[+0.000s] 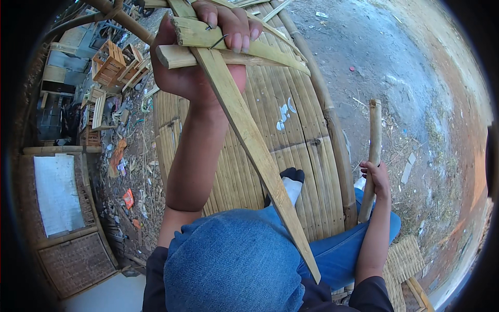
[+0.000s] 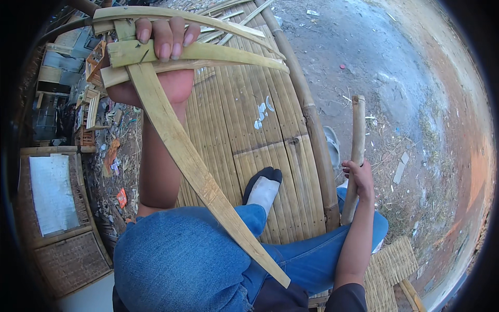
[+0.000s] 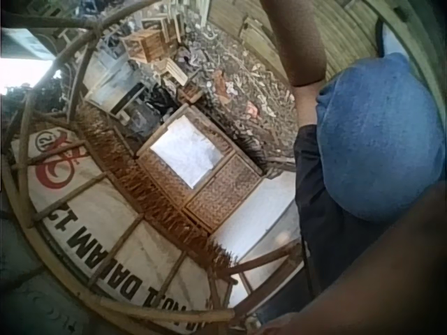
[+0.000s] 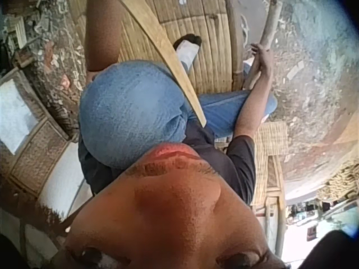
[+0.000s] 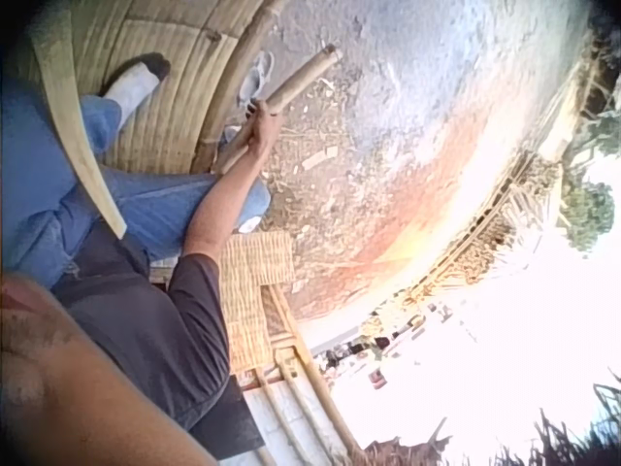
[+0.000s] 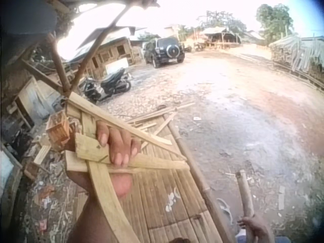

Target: The person fits thin bamboo strips into a wooden frame and uses a bamboo pole to push the strips into place by hand.

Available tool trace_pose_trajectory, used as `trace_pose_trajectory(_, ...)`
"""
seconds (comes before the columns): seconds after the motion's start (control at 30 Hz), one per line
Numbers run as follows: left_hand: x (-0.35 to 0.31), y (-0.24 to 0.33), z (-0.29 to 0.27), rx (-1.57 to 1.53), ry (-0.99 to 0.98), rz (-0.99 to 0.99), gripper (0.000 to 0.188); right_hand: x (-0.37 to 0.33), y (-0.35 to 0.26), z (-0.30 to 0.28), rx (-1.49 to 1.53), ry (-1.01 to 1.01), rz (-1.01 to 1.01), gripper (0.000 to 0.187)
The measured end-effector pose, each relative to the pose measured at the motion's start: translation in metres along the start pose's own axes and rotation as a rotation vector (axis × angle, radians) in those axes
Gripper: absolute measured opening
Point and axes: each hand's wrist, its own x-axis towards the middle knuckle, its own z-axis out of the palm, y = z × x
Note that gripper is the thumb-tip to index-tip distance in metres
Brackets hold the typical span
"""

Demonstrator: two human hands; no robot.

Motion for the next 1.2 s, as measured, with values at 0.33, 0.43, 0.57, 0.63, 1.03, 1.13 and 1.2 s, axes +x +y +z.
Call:
trace_pose_trajectory(0.33, -0.004, -0.002, 0.002, 0.013, 0.035, 0.001, 0.051, -0.002, 0.000, 0.000, 0.014, -0.008, -0.011, 0.030)
trace_pose_trajectory(0.43, -0.005, -0.001, 0.003, -0.009, 0.022, -0.004, 0.049, -0.004, -0.004, 0.003, -0.010, -0.008, -0.009, 0.029)
trace_pose_trajectory(0.57, 0.000, 0.006, 0.010, 0.028, 0.031, -0.010, 0.050, -0.006, -0.005, 0.002, -0.019, 0.001, -0.005, 0.029)
trace_pose_trajectory(0.63, 0.009, 0.015, 0.013, 0.095, -0.071, -0.024, 0.056, -0.007, -0.005, 0.002, -0.014, 0.006, -0.009, 0.029)
trace_pose_trajectory(1.03, 0.010, 0.006, 0.013, -0.190, -0.086, 0.147, 0.043, -0.005, -0.004, 0.001, -0.034, 0.008, -0.031, 0.026)
trace_pose_trajectory(1.13, 0.000, 0.010, 0.014, -0.109, 0.105, 0.137, 0.042, -0.006, -0.003, 0.000, -0.019, 0.009, -0.040, 0.027)
trace_pose_trajectory(1.2, -0.002, 0.017, 0.014, -0.023, 0.091, 0.000, 0.044, -0.004, -0.001, -0.001, -0.013, 0.016, -0.035, 0.027)
